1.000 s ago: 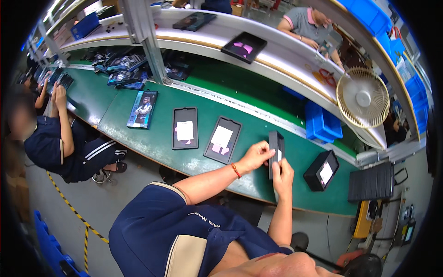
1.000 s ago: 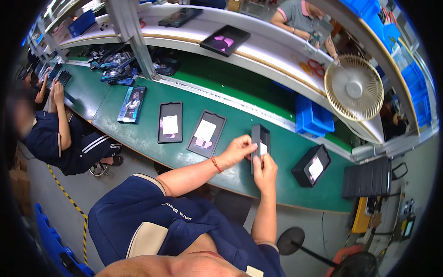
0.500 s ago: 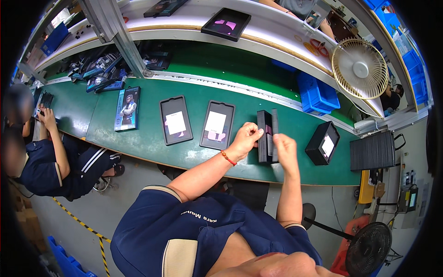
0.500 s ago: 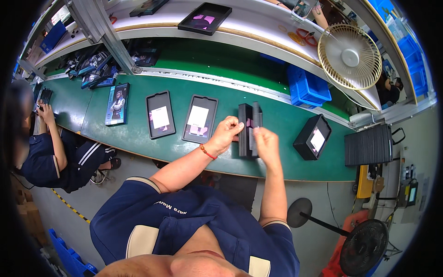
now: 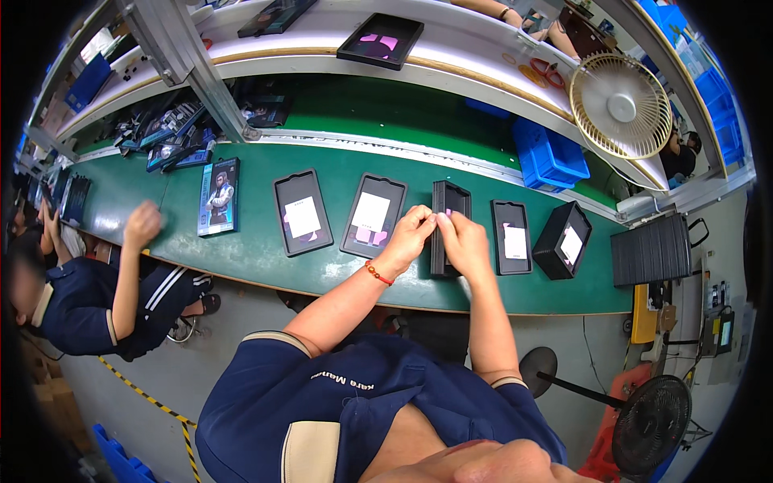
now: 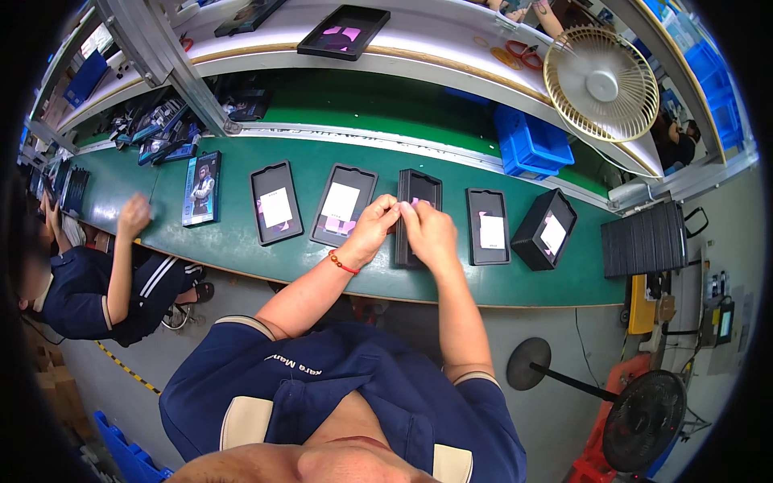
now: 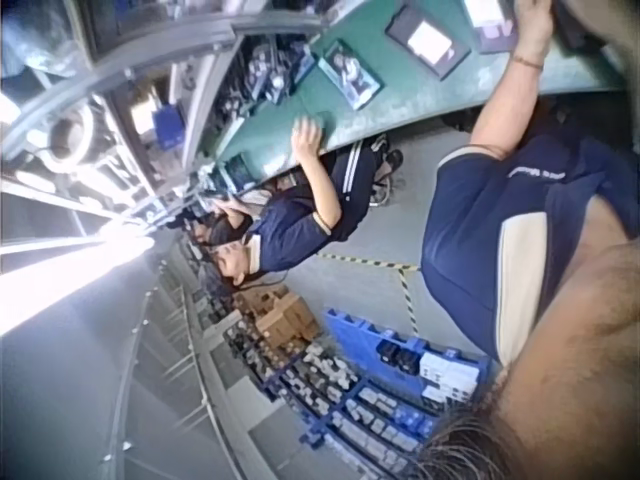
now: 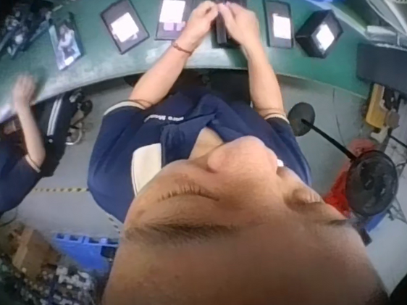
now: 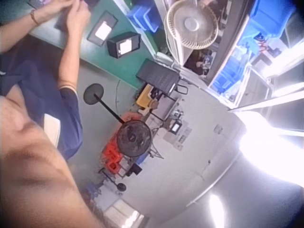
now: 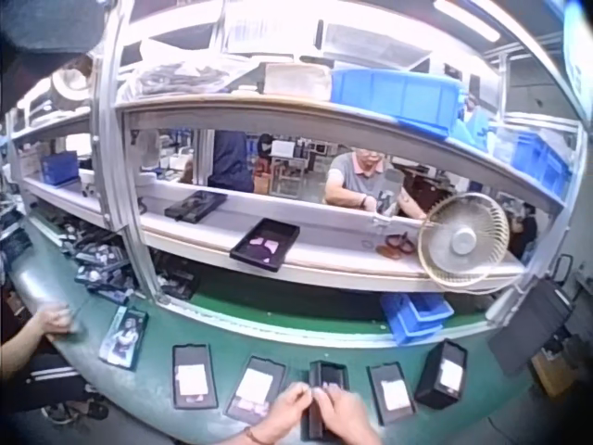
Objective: The recorder is assembling and packaging electronic devices (possibly tablet screens or controllers) into boxes at a factory assembly line.
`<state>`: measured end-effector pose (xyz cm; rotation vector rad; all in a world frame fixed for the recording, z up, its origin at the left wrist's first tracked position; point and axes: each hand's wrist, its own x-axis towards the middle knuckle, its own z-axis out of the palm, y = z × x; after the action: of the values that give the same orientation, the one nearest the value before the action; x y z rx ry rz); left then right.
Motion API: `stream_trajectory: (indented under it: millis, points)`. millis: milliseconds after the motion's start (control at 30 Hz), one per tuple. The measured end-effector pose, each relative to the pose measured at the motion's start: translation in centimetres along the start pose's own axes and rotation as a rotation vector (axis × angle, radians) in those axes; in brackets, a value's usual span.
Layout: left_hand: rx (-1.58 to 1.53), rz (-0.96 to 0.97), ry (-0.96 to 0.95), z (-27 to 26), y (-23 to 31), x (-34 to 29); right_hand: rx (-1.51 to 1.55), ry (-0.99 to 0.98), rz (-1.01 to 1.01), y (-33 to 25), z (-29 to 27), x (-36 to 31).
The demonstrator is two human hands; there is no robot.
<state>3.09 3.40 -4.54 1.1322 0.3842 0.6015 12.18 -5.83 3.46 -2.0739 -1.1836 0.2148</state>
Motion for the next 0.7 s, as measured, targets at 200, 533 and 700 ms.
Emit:
stream_trajectory:
  millis: [200, 533, 700]
  points:
    - [-0.261, -0.138, 0.094, 0.7, 2.0, -0.8, 0.100, 0.029, -0.097, 0.3, 0.4, 0.6]
    - [-0.229, -0.142, 0.186, -3.3, 3.5, -1.3, -0.229, -0.107, 0.019, 0.8, -1.0, 1.2]
    - [-0.118, -0.050, 0.133, -3.5, 3.0, -1.6, 0.000, -0.149, -0.039, -3.7, 3.3, 1.4]
